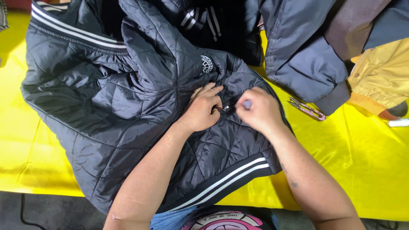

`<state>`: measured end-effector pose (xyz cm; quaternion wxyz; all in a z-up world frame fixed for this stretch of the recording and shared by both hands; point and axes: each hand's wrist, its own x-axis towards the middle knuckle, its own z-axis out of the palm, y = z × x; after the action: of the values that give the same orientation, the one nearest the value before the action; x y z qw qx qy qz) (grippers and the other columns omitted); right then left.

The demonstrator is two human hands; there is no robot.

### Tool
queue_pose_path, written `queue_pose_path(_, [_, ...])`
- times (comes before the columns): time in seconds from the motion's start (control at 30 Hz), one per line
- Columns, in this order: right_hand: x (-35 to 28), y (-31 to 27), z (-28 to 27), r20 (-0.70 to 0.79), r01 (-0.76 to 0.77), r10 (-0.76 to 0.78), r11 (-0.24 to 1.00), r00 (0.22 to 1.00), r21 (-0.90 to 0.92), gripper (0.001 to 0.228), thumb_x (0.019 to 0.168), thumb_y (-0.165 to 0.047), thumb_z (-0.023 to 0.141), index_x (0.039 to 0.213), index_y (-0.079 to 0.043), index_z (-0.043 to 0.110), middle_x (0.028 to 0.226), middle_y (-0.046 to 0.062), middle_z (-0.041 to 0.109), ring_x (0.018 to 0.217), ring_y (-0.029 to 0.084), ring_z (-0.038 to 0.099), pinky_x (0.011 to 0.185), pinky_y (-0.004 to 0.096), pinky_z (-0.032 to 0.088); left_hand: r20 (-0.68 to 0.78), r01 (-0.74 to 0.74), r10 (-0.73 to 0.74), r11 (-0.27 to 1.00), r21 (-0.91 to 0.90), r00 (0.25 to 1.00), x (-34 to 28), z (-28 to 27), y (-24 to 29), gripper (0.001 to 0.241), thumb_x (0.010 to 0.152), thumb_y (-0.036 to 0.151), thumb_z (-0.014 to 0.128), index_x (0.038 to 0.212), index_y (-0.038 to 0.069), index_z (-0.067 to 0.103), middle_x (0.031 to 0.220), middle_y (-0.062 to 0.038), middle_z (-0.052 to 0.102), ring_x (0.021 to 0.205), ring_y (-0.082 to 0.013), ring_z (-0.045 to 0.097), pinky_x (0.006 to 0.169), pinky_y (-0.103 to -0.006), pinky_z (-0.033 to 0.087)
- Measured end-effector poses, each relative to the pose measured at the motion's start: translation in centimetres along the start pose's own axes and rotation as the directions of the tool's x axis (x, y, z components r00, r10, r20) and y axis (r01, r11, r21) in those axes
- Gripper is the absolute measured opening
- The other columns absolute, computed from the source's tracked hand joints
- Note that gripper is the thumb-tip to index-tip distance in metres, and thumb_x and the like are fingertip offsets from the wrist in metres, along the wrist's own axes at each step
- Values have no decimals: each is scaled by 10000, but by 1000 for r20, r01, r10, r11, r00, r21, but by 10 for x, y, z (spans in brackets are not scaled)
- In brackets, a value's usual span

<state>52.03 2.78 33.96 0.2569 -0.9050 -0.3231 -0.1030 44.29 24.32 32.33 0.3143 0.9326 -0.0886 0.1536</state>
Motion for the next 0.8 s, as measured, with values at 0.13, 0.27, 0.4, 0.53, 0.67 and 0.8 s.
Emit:
queue_pose_path(0.13, [-3,-18,8,78,40,-47,995,996,94,112,756,-308,772,800,-249,687,841,43,673,854,323,720,726,435,576,-4,3,-3,1000,-1,1000,0,-1,0,104,742,118,633,802,154,710,1402,-107,644,1398,-333,500,1132,-445,378])
queue_pose_path(0.27, [7,-2,1,92,-70,84,986,992,-155,146,789,-380,733,829,-248,683,873,19,649,852,313,721,744,431,581,3,9,-9,1000,-13,1000,0,-1,0,94,745,121,632,801,152,701,1410,-101,638,1407,-331,491,1139,-449,368])
queue_pose_path(0.4, [11,24,11,-22,-113,110,973,994,-200,133,796,-349,726,832,-243,656,840,26,611,830,318,713,747,438,583,12,10,-10,1000,-8,1000,2,-8,6,93,752,117,629,806,140,701,1413,-115,634,1410,-333,486,1140,-450,365])
queue_pose_path(0.53, [3,2,13,-128,43,-44,999,991,-11,102,797,-263,762,847,-272,674,861,-23,625,876,254,714,723,365,579,12,7,-6,1000,-19,1000,1,-7,7,82,754,107,630,788,136,699,1397,-125,645,1398,-351,498,1131,-472,377])
queue_pose_path(0.67, [4,-16,26,-159,169,-156,983,975,75,117,823,-192,761,887,-266,698,888,-62,662,874,221,723,726,334,589,13,22,-21,999,-31,1000,-1,-8,7,79,755,103,625,773,134,695,1391,-118,649,1396,-349,499,1133,-480,378])
queue_pose_path(0.8, [10,5,24,-105,77,-95,984,990,-163,107,830,-288,744,902,-277,667,895,-18,618,846,262,715,699,404,587,15,27,-26,999,-29,1000,-1,-6,5,77,754,108,626,778,130,697,1403,-116,641,1404,-341,494,1140,-466,370])
